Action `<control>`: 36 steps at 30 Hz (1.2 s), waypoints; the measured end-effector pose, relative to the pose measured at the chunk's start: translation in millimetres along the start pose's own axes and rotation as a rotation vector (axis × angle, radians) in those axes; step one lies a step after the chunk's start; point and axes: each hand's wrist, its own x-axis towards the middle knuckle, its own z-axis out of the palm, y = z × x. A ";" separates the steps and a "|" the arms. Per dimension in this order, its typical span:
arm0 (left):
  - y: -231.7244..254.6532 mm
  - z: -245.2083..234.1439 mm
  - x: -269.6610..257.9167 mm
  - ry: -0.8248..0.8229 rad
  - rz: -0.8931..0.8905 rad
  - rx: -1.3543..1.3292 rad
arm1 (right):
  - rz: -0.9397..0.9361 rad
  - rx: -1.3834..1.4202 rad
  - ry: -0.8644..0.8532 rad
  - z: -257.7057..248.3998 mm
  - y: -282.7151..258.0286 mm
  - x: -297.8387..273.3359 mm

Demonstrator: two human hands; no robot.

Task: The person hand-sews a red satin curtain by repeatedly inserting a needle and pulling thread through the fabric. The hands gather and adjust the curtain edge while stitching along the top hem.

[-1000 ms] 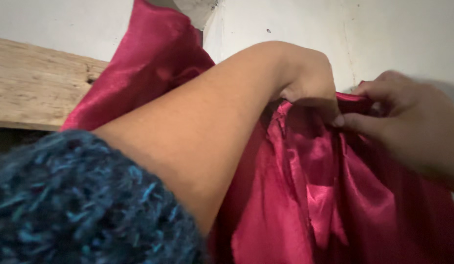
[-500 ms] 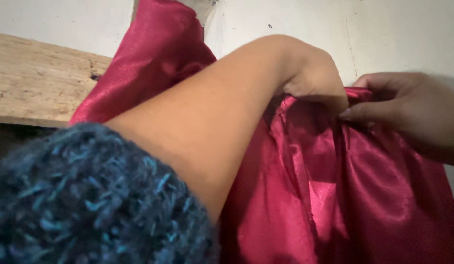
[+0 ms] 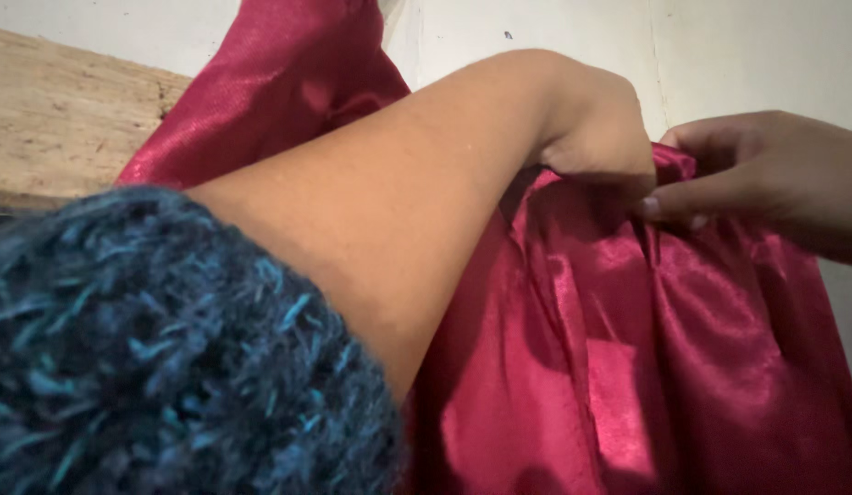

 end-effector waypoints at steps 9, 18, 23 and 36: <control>0.2 -1.1 1.0 -0.046 -0.032 0.002 | 0.063 -0.127 -0.176 -9.8 -25.4 9.9; -1.7 -5.6 -2.3 0.010 0.044 0.142 | -0.173 -0.026 0.159 -6.9 12.6 4.6; -5.2 -6.0 1.1 -0.017 0.026 -0.096 | -0.455 -0.032 0.393 26.9 30.0 -22.9; -5.1 -8.2 6.3 -0.034 -0.112 -0.514 | -0.454 -0.311 0.611 48.5 2.0 -49.1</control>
